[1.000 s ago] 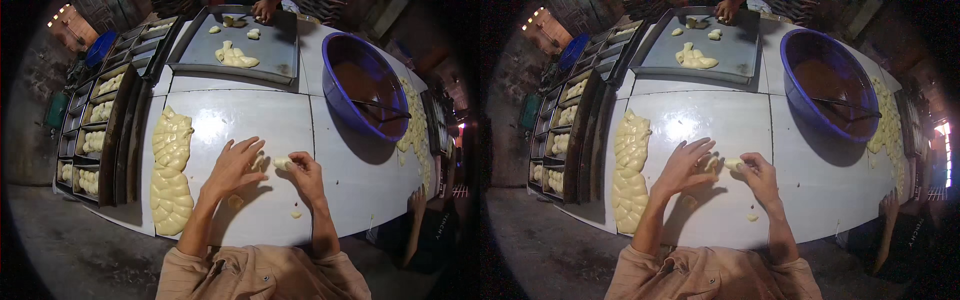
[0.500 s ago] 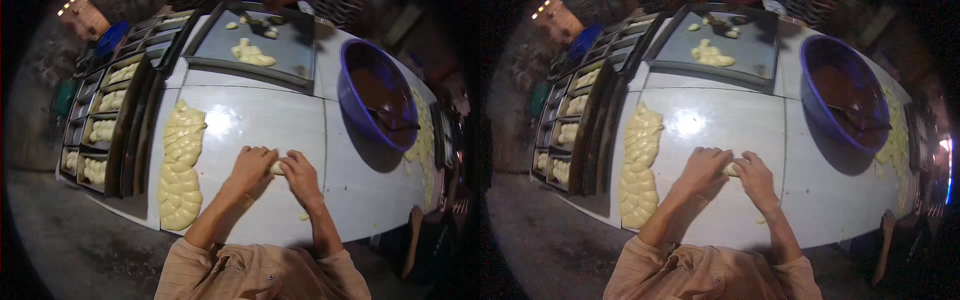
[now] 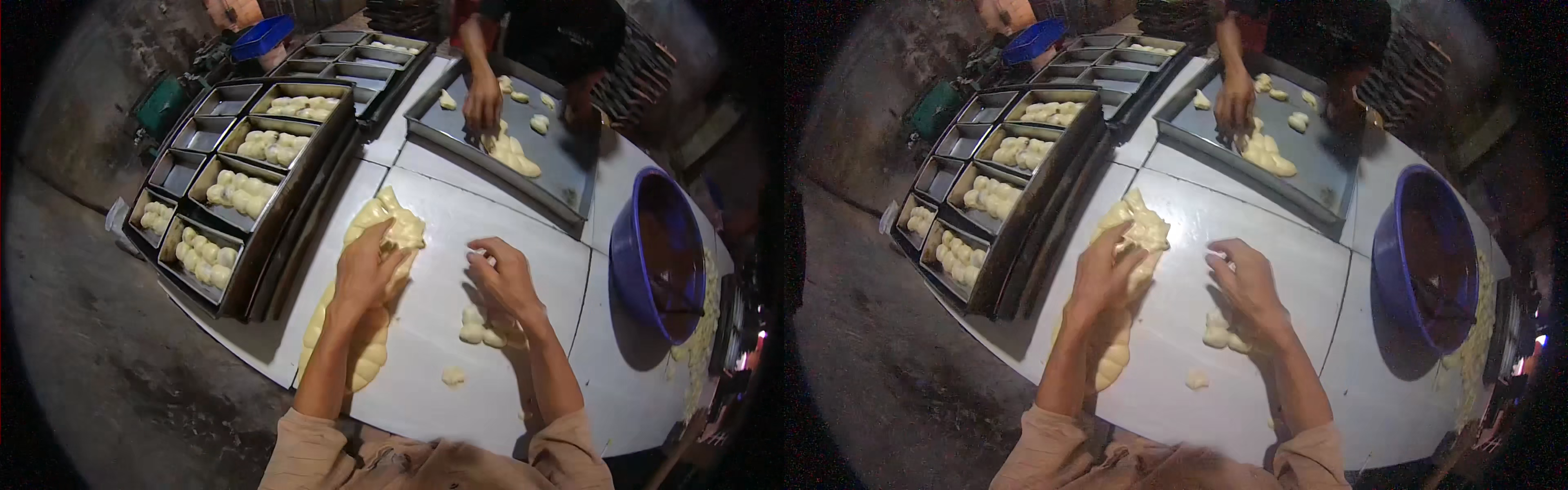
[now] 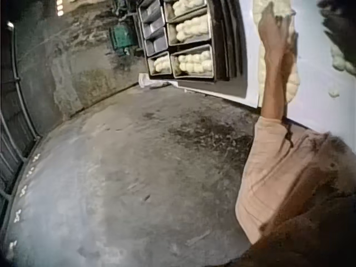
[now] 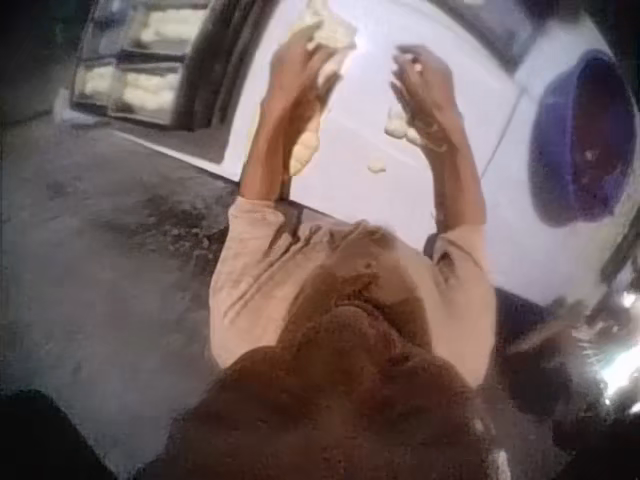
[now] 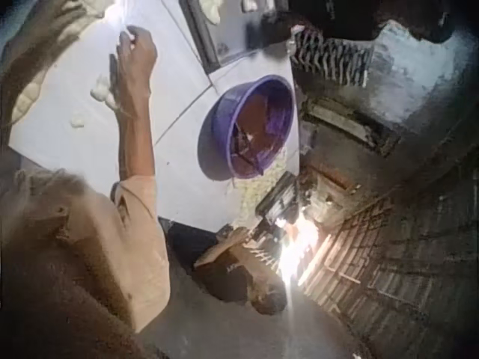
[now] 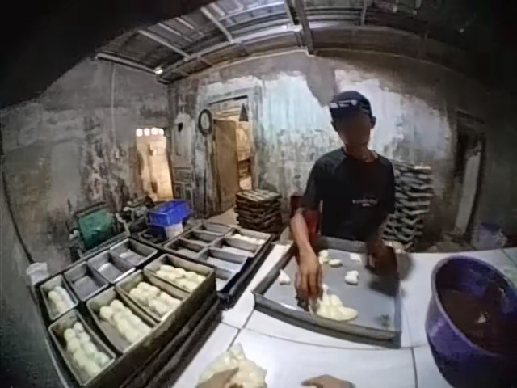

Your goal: The person tears pieces of dough, fills them with chocolate from a bowl, and shapes them into small buns by hand. They then place the filled dough buns into metal baking pans.

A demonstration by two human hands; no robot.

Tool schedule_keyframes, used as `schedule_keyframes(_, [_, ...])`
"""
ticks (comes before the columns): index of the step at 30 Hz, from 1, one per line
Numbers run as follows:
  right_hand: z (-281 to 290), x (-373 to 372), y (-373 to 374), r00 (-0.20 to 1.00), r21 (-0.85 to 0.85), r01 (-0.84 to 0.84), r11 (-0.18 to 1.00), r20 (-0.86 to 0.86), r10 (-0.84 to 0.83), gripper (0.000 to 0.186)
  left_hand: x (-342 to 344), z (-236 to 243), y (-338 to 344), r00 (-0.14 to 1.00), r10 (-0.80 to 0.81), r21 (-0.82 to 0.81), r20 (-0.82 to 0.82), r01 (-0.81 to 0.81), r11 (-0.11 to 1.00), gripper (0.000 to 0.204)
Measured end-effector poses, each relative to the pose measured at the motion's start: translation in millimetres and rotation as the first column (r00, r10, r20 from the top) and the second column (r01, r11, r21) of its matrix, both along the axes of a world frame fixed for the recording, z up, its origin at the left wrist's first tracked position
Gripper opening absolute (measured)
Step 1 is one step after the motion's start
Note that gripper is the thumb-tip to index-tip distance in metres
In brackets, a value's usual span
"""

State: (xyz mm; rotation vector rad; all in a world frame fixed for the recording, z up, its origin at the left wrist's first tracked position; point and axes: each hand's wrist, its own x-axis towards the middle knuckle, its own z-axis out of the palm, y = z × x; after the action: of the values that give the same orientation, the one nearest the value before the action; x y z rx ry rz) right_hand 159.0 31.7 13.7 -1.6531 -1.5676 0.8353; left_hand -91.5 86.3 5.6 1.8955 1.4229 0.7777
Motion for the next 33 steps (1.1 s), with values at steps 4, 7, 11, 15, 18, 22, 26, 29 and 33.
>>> schedule_keyframes(4, [-27,-42,99,0.926,0.155,-0.27,0.95,0.312,0.212,0.037,-19,-21,61,0.985,0.111,0.131,-0.129,-0.094,0.987,0.057])
schedule_keyframes(7, [-46,-82,150,0.864,0.193,-0.342,0.92,0.45,0.227,0.044,-23,-37,87,0.95,0.132,0.18,-0.284,-0.082,0.98,0.06])
schedule_keyframes(11, [-52,-80,186,0.744,0.141,-0.574,0.807,0.5,0.443,0.04,-19,-33,97,0.954,0.089,0.048,-0.285,-0.079,0.996,0.046])
schedule_keyframes(15, [-17,-83,177,0.92,-0.261,-0.373,0.89,-0.232,0.317,0.022,-32,-43,102,0.986,0.042,0.0,-0.161,-0.043,0.999,0.03])
schedule_keyframes(18, [-21,-56,178,0.787,-0.21,-0.329,0.921,-0.6,0.144,0.034,-31,-40,102,0.992,0.027,-0.006,-0.126,-0.028,1.0,0.027])
schedule_keyframes(22, [-26,-44,180,0.881,-0.202,-0.457,0.866,-0.237,0.41,0.063,-31,-42,100,0.995,0.036,0.003,-0.093,-0.036,0.999,0.028])
schedule_keyframes(26, [-26,-40,178,0.725,-0.213,-0.563,0.798,0.335,0.601,0.045,-31,-40,95,0.995,0.014,0.02,-0.101,-0.012,1.0,0.043])
schedule_keyframes(29, [-22,-38,183,0.73,-0.319,-0.555,0.768,0.255,0.634,0.044,-27,-42,88,0.99,0.012,0.145,-0.144,0.009,0.989,0.057])
schedule_keyframes(33, [-11,-46,175,0.878,-0.261,-0.462,0.848,-0.003,0.478,0.046,-16,-42,84,0.974,-0.063,0.128,-0.218,0.093,0.987,0.061])
